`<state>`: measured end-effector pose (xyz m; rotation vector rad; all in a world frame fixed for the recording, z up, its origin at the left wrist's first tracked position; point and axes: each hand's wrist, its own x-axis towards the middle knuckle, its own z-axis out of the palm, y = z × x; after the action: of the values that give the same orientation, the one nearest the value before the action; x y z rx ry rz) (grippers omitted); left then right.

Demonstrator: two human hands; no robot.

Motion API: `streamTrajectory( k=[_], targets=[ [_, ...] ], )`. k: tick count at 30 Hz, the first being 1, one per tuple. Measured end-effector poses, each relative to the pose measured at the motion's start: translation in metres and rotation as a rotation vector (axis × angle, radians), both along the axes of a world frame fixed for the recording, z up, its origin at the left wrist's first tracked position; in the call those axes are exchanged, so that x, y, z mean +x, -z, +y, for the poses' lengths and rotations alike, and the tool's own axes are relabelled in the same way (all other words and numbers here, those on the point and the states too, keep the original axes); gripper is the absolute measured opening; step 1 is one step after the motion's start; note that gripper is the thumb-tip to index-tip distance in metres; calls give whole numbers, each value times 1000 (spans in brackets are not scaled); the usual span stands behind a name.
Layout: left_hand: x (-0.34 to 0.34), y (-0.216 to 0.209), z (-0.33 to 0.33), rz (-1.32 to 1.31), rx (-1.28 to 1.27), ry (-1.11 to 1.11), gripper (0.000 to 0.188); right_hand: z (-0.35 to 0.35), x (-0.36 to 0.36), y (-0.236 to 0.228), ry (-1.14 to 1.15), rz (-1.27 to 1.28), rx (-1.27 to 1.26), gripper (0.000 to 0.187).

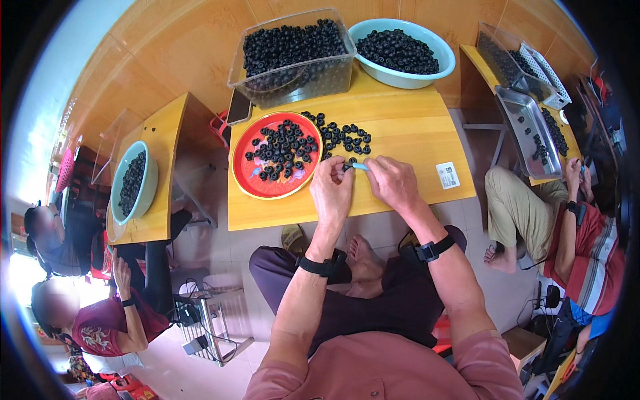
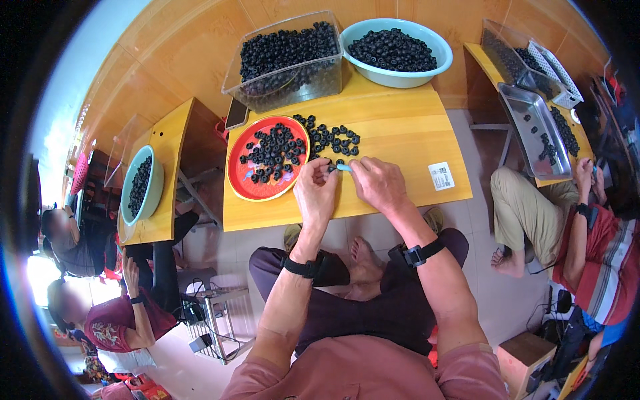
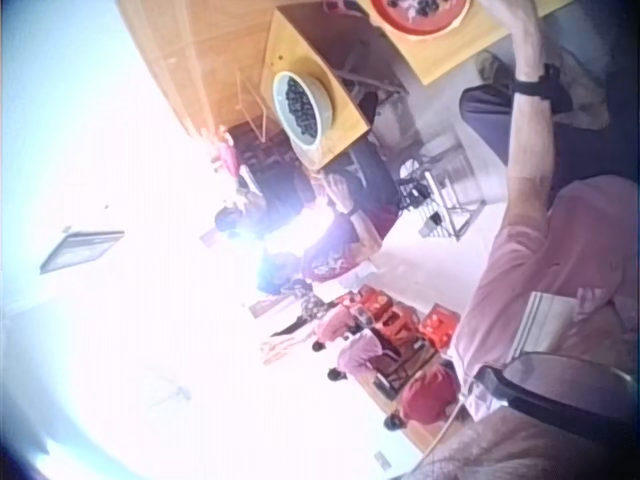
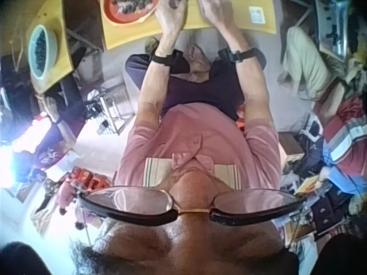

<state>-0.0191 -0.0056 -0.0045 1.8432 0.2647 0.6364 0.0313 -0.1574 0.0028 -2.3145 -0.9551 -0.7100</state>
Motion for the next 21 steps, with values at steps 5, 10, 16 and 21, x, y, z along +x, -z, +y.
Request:
streamTrajectory(
  k=[5,10,16,21],
  targets=[
    [0,2,0,8,-27,4,28,0,-1,0,-13,8,-39,8],
    [0,1,-1,9,-21,2,29,0,-1,0,-8,0,-37,5],
    [-2,0,-1,40,-58,5,30,0,2,2,-24,3,-30,4],
    [-4,5,4,-20,-65,-1,31,1,3,4,79,33,-70,8]
  ],
)
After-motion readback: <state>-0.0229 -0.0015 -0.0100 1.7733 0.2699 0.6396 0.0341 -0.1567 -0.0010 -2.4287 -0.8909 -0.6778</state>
